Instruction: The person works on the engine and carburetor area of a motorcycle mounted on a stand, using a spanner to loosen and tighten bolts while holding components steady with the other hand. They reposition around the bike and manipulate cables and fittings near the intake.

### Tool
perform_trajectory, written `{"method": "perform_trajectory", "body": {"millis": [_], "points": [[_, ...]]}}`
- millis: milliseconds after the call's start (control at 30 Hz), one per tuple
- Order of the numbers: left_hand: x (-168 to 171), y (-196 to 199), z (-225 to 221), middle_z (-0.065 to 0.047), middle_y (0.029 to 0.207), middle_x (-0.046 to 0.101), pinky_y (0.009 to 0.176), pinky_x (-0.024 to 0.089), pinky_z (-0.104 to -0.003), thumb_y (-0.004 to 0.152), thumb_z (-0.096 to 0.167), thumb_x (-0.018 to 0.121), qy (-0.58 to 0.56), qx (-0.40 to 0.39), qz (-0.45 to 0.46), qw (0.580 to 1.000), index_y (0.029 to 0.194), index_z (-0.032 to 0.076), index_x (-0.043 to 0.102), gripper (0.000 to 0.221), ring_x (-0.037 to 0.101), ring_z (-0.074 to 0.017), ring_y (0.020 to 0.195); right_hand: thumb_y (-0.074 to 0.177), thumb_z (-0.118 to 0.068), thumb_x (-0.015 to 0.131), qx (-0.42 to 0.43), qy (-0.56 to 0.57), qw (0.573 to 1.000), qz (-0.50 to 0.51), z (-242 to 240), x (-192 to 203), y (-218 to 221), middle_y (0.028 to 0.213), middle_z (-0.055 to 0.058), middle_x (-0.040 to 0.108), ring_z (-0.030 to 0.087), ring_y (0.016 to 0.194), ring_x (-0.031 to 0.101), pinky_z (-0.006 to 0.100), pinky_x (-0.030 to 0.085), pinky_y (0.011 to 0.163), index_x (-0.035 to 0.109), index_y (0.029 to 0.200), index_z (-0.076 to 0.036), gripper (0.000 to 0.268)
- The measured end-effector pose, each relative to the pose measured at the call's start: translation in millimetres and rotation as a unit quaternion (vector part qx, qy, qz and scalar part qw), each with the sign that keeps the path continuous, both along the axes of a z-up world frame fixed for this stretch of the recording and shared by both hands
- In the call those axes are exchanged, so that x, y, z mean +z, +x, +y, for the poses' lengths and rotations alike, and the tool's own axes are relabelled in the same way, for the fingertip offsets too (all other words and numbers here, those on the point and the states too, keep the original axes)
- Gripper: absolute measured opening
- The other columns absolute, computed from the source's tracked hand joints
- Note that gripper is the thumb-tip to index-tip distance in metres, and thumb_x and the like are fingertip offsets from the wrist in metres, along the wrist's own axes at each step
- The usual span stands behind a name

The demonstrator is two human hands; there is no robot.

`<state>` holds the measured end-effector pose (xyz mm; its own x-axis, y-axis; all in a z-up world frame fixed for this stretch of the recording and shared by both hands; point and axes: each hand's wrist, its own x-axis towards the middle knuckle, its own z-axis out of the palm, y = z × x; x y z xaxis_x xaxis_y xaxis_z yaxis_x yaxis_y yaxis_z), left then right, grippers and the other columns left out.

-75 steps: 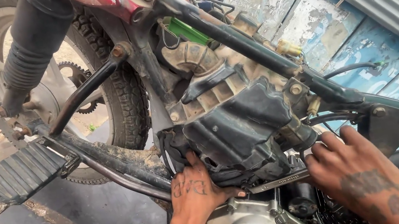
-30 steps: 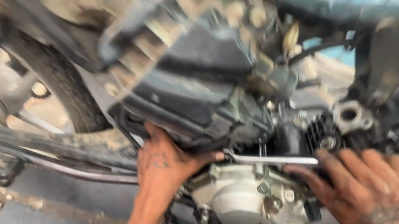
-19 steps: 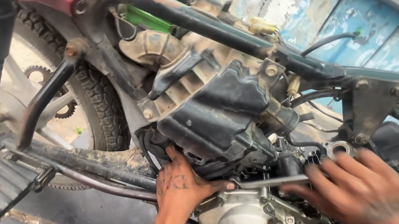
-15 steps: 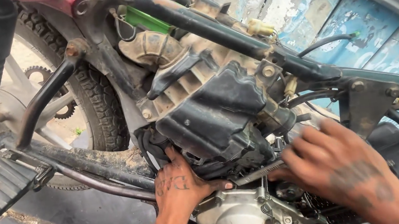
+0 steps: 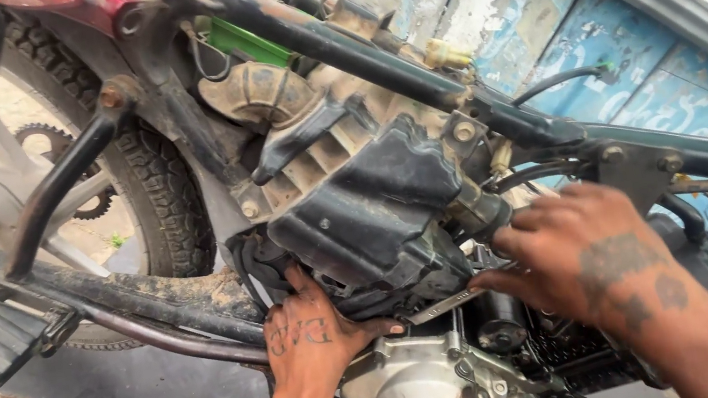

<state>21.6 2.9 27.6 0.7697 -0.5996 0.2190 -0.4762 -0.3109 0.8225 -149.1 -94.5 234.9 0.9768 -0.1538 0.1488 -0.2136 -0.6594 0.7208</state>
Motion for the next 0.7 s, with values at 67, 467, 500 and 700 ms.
{"method": "perform_trajectory", "body": {"millis": [67,467,500,700], "points": [[-2.1,0.2,-0.9,-0.025,0.071,0.071,0.066,0.062,-0.042,0.037,0.074,0.093,-0.003,-0.004,0.002,1.000,0.122,-0.010,0.038,0.132,0.075,-0.0409,0.072,0.081,-0.062,0.074,0.020,0.005,1.000,-0.001,2.9,4.2,-2.7,0.077,0.003,0.072,0.025,0.076,0.071,0.041,0.055,0.072,0.075,0.075,-0.016,0.046],[7.8,-3.4,-0.2,-0.026,0.083,0.069,0.072,0.061,-0.047,0.035,0.068,0.099,0.019,0.026,-0.019,0.999,0.128,-0.014,0.038,0.138,0.073,-0.0436,0.080,0.115,-0.047,0.040,0.322,0.754,0.475,-0.322,-59.8,-59.1,-38.3,0.059,0.000,0.047,0.017,0.060,0.050,0.042,0.049,0.071,0.048,0.063,-0.011,0.064],[8.9,-3.5,2.6,-0.020,0.085,0.071,0.074,0.059,-0.048,0.039,0.070,0.095,0.094,0.027,-0.090,0.991,0.131,-0.010,0.043,0.133,0.074,-0.0382,0.083,0.116,-0.047,0.038,0.317,0.764,0.470,-0.308,-59.9,-57.7,-35.8,0.057,0.001,0.045,0.017,0.058,0.046,0.040,0.047,0.071,0.047,0.061,-0.011,0.066],[126.6,-40.9,66.7,-0.001,0.085,0.075,0.077,0.057,-0.037,0.076,0.068,0.076,-0.037,0.140,-0.132,0.981,0.114,0.021,0.074,0.061,0.075,-0.0207,0.079,0.117,-0.042,0.037,0.330,0.795,0.433,-0.268,-65.2,-59.9,-34.5,0.054,0.002,0.037,0.016,0.056,0.037,0.037,0.041,0.070,0.041,0.058,-0.012,0.066]]}}
